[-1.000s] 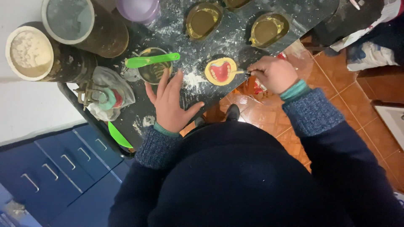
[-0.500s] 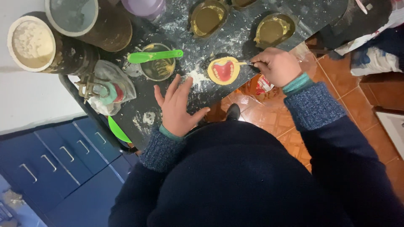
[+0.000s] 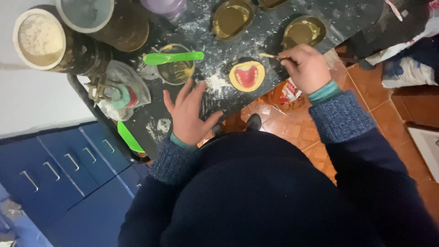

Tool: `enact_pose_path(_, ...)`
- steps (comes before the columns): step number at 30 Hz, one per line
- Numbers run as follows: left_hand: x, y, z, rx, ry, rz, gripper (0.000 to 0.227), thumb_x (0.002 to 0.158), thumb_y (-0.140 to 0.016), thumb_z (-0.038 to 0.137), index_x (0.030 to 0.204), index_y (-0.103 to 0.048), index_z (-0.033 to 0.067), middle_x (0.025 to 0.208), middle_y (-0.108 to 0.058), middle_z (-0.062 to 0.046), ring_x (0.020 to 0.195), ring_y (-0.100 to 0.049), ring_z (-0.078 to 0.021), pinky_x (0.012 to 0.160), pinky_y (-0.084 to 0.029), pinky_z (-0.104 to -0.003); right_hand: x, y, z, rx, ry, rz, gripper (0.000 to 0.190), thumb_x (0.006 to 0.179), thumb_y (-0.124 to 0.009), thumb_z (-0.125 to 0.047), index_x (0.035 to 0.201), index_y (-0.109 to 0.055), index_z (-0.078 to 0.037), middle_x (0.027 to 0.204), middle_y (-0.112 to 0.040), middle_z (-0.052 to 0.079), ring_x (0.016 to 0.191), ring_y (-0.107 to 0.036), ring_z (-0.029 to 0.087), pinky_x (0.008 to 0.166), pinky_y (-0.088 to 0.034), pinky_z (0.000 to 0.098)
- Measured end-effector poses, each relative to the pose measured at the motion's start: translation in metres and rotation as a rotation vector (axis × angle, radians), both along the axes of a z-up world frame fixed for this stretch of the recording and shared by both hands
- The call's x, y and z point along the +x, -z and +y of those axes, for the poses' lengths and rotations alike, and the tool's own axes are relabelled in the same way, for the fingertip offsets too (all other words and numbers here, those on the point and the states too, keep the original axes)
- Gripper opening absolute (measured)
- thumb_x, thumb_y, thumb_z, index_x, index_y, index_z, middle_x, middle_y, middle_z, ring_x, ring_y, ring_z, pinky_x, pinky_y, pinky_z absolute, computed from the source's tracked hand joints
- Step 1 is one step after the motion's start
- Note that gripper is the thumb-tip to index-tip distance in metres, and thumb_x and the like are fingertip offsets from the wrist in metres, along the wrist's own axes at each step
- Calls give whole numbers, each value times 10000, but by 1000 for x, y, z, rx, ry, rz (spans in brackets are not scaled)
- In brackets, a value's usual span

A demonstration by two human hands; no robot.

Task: Preparing and mixing plaster to create a dental mold or model.

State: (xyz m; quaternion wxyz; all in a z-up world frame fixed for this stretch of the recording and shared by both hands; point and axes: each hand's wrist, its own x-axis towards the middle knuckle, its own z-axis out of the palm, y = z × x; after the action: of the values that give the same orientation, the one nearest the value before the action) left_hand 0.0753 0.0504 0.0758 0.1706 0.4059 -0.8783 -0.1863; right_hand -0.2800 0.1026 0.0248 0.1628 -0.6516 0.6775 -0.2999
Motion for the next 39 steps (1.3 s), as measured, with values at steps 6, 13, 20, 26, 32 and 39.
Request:
enact_pose_path(6,34,17,-62,-174,-159,-39,1103,761,-924,502,1605,-337,103,1604,-473,-115,1527,-357,-353,1219,-80,-705,45,-49,-36,-100,-159,-56,154,994,-759,-99,1143,-752,-61,1002,-695,130,888,-687,300,793,-567,393)
enact_pose_path(13,4,26,-107,-233,-35,-180,1343,546,-939,573,1589,-217,130,1567,-401,-191,1452,-364,-409,1123,-134,-725,151,-43,-104,-7,-460,308,147,915,-656,-162,999,-762,-104,895,-730,131,841,-718,325,718,-572,450)
enact_pose_path(20,6,49,-111,-332,-98,-71,1168,718,-901,460,1618,-233,131,1450,-547,-128,1340,-500,-363,1119,-273,-642,160,-67,-117,151,-438,578,145,899,-634,-153,927,-759,-86,864,-694,160,788,-711,344,670,-572,460)
enact_pose_path(26,1,52,-113,-326,-129,-48,1168,715,-892,449,1611,-225,108,1425,-549,-155,1316,-506,-382,1106,-278,-647,160,-69,-108,-160,-403,530,140,838,-684,-168,931,-748,-86,880,-644,107,830,-679,298,692,-555,426)
enact_pose_path(32,1,54,-113,-352,-127,-28,1183,720,-893,387,1630,-186,117,1460,-554,-139,1343,-510,-377,1097,-308,-616,156,-49,-91,-310,-382,507,107,807,-697,-154,896,-730,-104,895,-607,82,906,-659,291,737,-551,419)
enact_pose_path(39,-3,51,-115,-188,-121,-153,1287,687,-953,531,1617,-197,62,1506,-476,-191,1397,-462,-393,1115,-236,-702,51,-48,-57,-213,-168,199,114,917,-809,-146,1017,-778,-101,968,-684,105,898,-676,304,727,-543,421)
